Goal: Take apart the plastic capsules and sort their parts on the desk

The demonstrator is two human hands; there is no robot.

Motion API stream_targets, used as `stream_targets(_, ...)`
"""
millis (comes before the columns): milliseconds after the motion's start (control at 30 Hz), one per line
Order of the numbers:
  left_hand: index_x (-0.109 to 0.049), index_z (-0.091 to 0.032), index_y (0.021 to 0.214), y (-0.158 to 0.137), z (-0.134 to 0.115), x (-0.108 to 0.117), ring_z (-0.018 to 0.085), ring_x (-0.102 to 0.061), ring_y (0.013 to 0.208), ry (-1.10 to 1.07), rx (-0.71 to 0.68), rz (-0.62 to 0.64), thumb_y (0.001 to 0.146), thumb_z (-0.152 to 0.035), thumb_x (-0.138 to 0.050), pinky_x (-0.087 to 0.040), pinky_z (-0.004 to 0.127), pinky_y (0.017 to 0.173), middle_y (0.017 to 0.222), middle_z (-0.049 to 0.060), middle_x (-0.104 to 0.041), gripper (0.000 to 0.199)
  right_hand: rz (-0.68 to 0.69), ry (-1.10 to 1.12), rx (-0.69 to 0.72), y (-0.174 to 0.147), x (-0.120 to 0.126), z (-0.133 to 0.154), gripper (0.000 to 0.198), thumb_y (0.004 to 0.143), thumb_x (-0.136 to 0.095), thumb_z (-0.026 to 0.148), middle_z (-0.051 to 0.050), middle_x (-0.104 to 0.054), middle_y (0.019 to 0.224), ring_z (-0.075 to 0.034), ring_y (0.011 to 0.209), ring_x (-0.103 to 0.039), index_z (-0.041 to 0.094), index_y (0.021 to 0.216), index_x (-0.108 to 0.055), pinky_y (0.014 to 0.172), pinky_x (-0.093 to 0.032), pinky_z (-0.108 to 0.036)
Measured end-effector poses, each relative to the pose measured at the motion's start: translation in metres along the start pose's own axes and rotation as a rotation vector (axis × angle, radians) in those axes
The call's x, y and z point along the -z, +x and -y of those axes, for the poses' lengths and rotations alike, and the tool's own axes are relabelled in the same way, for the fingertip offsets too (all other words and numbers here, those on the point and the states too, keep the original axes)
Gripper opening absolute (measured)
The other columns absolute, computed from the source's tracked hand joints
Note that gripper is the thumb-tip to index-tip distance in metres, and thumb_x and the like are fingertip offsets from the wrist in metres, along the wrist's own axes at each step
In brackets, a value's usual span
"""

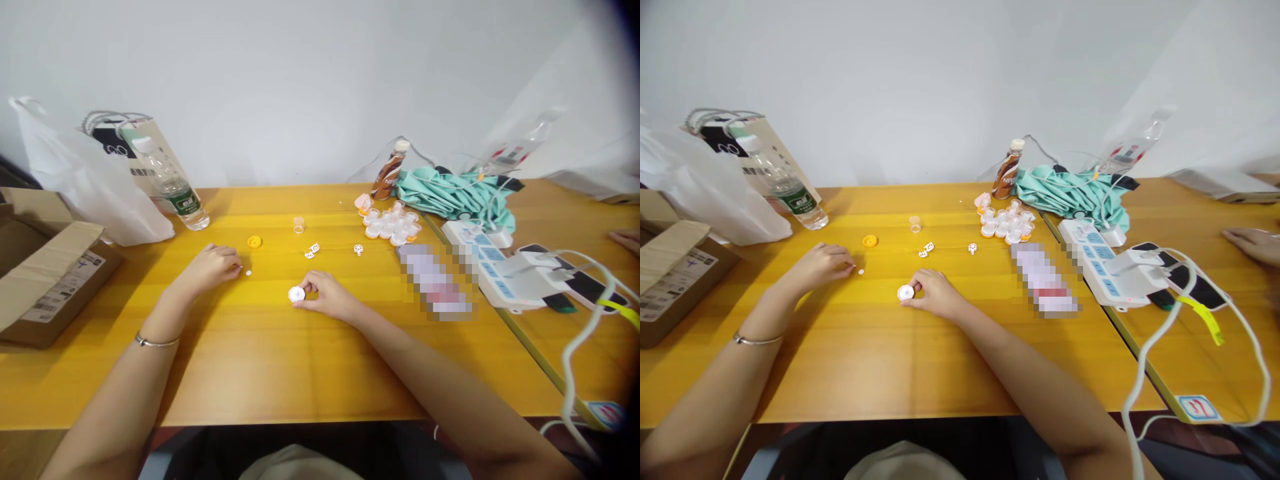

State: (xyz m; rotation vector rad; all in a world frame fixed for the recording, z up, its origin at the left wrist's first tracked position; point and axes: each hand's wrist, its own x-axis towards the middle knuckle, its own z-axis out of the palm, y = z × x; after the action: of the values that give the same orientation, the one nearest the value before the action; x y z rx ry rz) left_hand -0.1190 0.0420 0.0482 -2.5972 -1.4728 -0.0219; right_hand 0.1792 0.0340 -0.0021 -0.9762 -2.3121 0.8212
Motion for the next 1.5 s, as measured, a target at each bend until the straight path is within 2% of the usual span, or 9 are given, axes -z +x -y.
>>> stream_targets(300,-0.065,-0.022,0.082,0.000,-0.003,0.005,0.014,-0.058,0.074,-0.173,-0.014,0.088,0.081,-0.035,-0.050,-0.034,0.027,0.070,0.083,0.001,-0.066,0.020,-0.006,0.004,0.012,0.000,0.000,-0.001,0.027,0.067,-0.072,0.035,0.001,-0.056,0.076,-0.012,0.070,-0.050,0.018,0.076,-0.054,0.065,-0.036,-0.024)
stream_targets(400,-0.065,-0.022,0.083,-0.001,-0.006,0.008,0.014,-0.058,0.073,-0.211,-0.039,0.070,0.082,-0.039,-0.050,-0.035,0.028,0.071,0.083,0.002,-0.065,0.023,-0.008,0.006,0.017,0.000,0.000,-0.002,0.027,0.066,-0.072,0.035,0.001,-0.056,0.076,-0.012,0.070,-0.050,0.018,0.076,-0.054,0.065,-0.036,-0.024)
stream_targets(467,-0.065,-0.021,0.085,0.001,-0.011,0.010,0.015,-0.058,0.075,-0.217,-0.039,0.008,0.083,-0.039,-0.049,-0.036,0.029,0.072,0.084,0.002,-0.064,0.024,-0.010,0.007,0.019,0.000,-0.001,-0.003,0.027,0.066,-0.072,0.035,0.001,-0.056,0.076,-0.012,0.070,-0.050,0.018,0.076,-0.053,0.064,-0.036,-0.024)
stream_targets(533,-0.065,-0.021,0.087,0.003,-0.022,0.010,0.016,-0.058,0.078,-0.218,-0.057,-0.082,0.086,-0.036,-0.047,-0.036,0.029,0.072,0.085,0.003,-0.064,0.023,-0.019,0.008,0.019,0.001,-0.001,-0.003,0.027,0.066,-0.072,0.035,0.001,-0.055,0.075,-0.012,0.069,-0.049,0.018,0.075,-0.053,0.064,-0.035,-0.024)
stream_targets(633,-0.063,-0.020,0.091,0.010,-0.050,0.005,0.015,-0.057,0.082,-0.252,-0.168,-0.181,0.090,-0.030,-0.042,-0.035,0.028,0.071,0.089,0.004,-0.064,0.023,-0.030,0.010,0.020,0.001,-0.003,-0.004,0.028,0.065,-0.073,0.035,0.002,-0.055,0.073,-0.011,0.067,-0.048,0.018,0.075,-0.054,0.062,-0.035,-0.023)
stream_targets(767,-0.061,-0.020,0.094,0.019,-0.088,-0.009,0.014,-0.055,0.083,-0.271,-0.269,-0.195,0.091,-0.032,-0.042,-0.034,0.028,0.072,0.089,0.004,-0.063,0.023,-0.039,0.014,0.035,0.002,-0.004,-0.004,0.026,0.066,-0.072,0.035,0.002,-0.054,0.072,-0.011,0.066,-0.048,0.018,0.074,-0.054,0.062,-0.035,-0.023)
stream_targets(867,-0.061,-0.020,0.091,0.024,-0.099,-0.018,0.013,-0.054,0.080,-0.284,-0.288,-0.212,0.091,-0.033,-0.042,-0.033,0.027,0.070,0.086,0.003,-0.063,0.023,-0.040,0.017,0.048,0.003,-0.004,-0.005,0.024,0.067,-0.071,0.032,0.002,-0.053,0.071,-0.011,0.066,-0.048,0.018,0.074,-0.054,0.062,-0.035,-0.023)
stream_targets(1233,-0.057,-0.016,0.091,0.023,-0.097,-0.019,0.014,-0.053,0.080,0.061,-0.518,-0.396,0.092,-0.018,-0.040,-0.033,0.031,0.068,0.085,0.005,-0.062,0.017,-0.053,0.039,0.046,0.003,-0.006,-0.005,0.022,0.067,-0.071,0.030,0.002,-0.052,0.069,-0.011,0.065,-0.047,0.018,0.072,-0.054,0.061,-0.037,-0.023)
stream_targets(1500,-0.055,-0.014,0.086,0.022,-0.099,-0.014,0.014,-0.052,0.074,0.178,-0.591,-0.404,0.091,-0.016,-0.042,-0.034,0.031,0.066,0.079,0.004,-0.060,0.014,-0.066,0.042,0.035,0.003,-0.006,-0.003,0.021,0.066,-0.070,0.027,0.003,-0.051,0.067,-0.011,0.064,-0.047,0.018,0.071,-0.052,0.060,-0.038,-0.023)
